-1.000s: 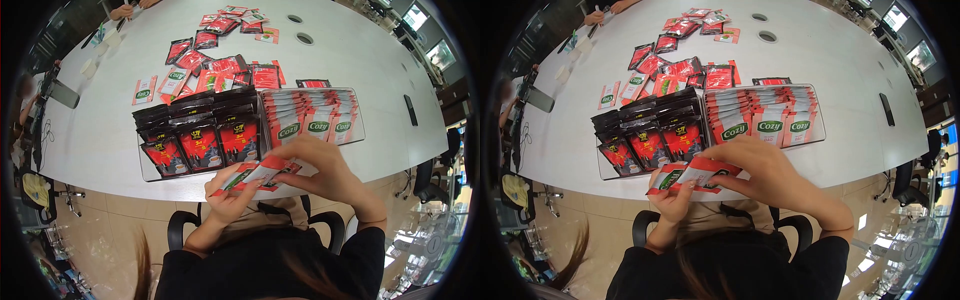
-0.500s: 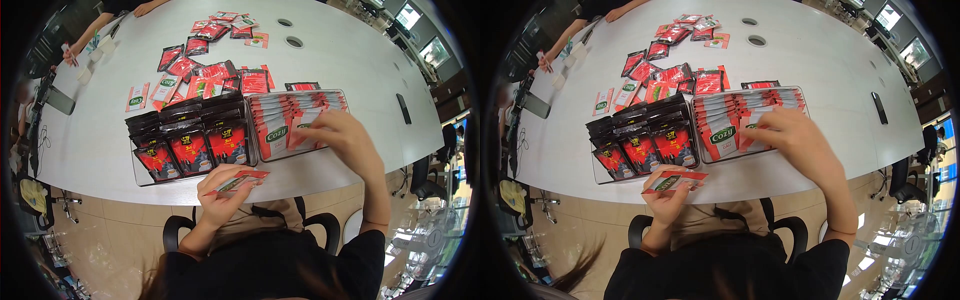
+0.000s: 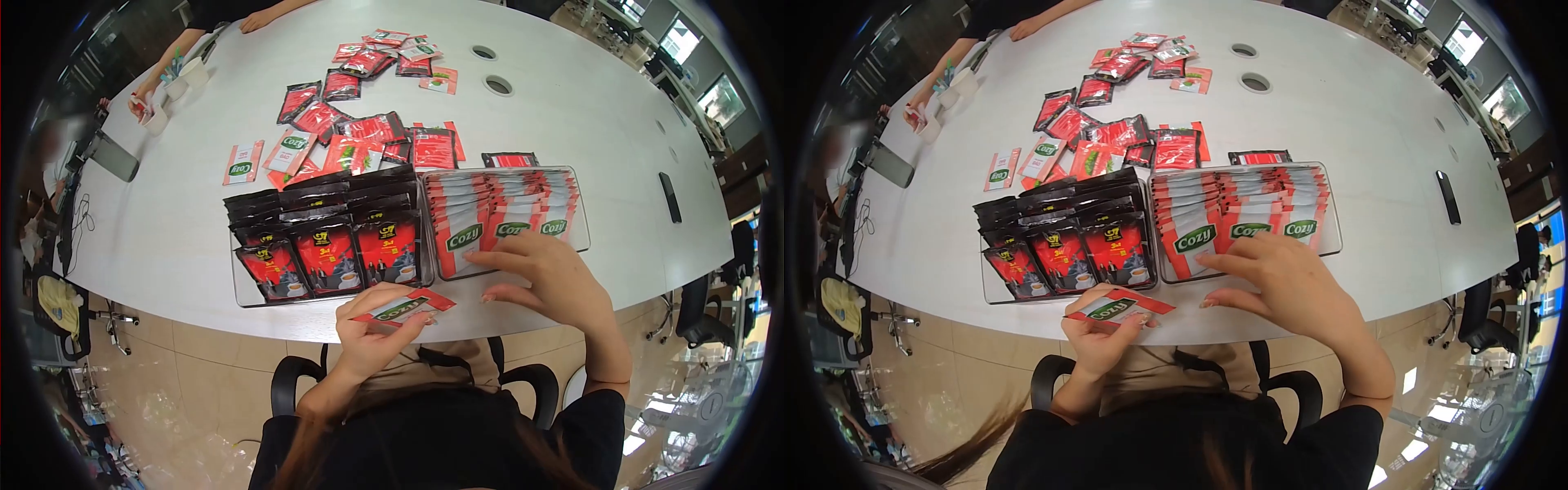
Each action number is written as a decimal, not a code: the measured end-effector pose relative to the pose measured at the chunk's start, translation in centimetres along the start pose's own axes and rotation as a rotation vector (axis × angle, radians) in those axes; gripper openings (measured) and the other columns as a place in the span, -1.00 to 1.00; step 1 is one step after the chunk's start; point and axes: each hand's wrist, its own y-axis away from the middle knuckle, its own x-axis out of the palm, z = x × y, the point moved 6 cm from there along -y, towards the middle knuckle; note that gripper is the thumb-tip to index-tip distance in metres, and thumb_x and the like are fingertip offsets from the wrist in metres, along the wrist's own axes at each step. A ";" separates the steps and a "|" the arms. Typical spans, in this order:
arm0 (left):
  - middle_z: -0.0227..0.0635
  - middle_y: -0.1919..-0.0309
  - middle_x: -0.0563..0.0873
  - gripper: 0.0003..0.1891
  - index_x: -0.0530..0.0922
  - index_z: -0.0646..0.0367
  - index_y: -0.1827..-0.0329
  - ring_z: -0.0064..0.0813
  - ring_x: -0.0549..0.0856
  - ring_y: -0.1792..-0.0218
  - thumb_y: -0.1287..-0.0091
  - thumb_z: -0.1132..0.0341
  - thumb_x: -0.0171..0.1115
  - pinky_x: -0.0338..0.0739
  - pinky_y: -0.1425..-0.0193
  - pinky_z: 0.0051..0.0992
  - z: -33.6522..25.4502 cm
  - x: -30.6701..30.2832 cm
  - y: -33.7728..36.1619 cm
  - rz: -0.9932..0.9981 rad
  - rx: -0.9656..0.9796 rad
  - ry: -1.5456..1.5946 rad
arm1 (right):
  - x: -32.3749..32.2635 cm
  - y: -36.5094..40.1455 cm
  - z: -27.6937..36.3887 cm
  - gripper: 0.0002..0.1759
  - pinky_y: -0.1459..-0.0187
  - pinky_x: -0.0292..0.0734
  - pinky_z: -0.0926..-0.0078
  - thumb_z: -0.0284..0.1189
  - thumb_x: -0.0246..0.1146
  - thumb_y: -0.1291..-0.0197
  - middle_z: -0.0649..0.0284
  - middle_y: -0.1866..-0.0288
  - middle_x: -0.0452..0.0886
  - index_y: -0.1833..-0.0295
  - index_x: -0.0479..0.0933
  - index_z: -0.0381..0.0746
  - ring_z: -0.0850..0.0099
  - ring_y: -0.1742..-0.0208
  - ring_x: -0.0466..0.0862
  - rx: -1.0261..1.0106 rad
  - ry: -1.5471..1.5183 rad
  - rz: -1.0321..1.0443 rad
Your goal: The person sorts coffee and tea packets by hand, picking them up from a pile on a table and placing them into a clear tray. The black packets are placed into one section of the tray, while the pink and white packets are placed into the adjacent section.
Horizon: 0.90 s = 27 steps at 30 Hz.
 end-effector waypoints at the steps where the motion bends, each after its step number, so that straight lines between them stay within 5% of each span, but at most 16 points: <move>1: -0.13 0.25 0.75 -0.70 0.63 0.38 0.12 -0.40 0.74 0.27 -0.06 0.56 0.47 0.60 0.19 -0.51 0.2 -0.1 0.1 0.003 0.015 -0.030 | 0.0 0.0 -0.2 -0.47 0.11 0.48 0.32 -0.13 0.36 -0.07 0.22 0.19 0.60 -0.17 0.60 -0.09 0.22 0.17 0.59 0.007 0.004 0.000; 9: -0.15 0.26 0.76 -0.67 0.62 0.37 0.08 -0.44 0.76 0.30 -0.08 0.56 0.47 0.62 0.21 -0.54 -0.6 0.1 -0.3 0.057 0.114 -0.066 | 0.2 -0.7 -0.1 -0.49 0.11 0.50 0.33 -0.09 0.32 -0.14 0.23 0.18 0.61 -0.16 0.61 -0.09 0.25 0.15 0.60 -0.051 -0.046 0.069; 12: -0.19 0.26 0.77 -0.63 0.60 0.39 0.03 -0.48 0.78 0.31 -0.09 0.53 0.49 0.64 0.22 -0.57 -0.1 0.2 0.2 -0.006 -0.033 0.073 | 0.0 -1.0 -0.1 -0.51 0.14 0.51 0.36 -0.09 0.33 -0.15 0.25 0.22 0.62 -0.14 0.62 -0.10 0.27 0.18 0.61 -0.076 -0.062 0.051; 16: -0.14 0.25 0.76 -0.60 0.54 0.44 0.02 -0.41 0.78 0.29 -0.09 0.58 0.47 0.69 0.18 -0.52 -0.7 0.4 0.0 0.060 0.000 -0.004 | -1.1 -0.6 0.2 -0.52 0.17 0.51 0.37 -0.16 0.38 -0.10 0.27 0.24 0.64 -0.11 0.62 -0.15 0.30 0.22 0.62 -0.028 -0.081 -0.009; 22: -0.20 0.25 0.78 -0.61 0.63 0.29 0.01 -0.53 0.79 0.31 -0.09 0.41 0.52 0.64 0.24 -0.58 -1.4 1.6 -0.4 0.214 0.198 -0.310 | -1.8 -1.2 4.7 -0.58 0.25 0.50 0.38 -0.40 0.50 0.07 0.27 0.23 0.66 0.02 0.63 -0.19 0.33 0.26 0.62 -0.244 -0.250 -0.317; 27: -0.23 0.14 0.75 -0.65 0.63 0.25 -0.03 -0.56 0.76 0.34 -0.15 0.48 0.44 0.60 0.34 -0.60 -1.3 2.1 -0.6 0.296 0.055 -0.262 | -2.6 0.1 4.2 -0.73 0.16 0.54 0.45 -0.67 0.41 0.12 0.28 0.31 0.68 0.23 0.64 -0.25 0.36 0.24 0.66 -0.159 -0.171 -0.424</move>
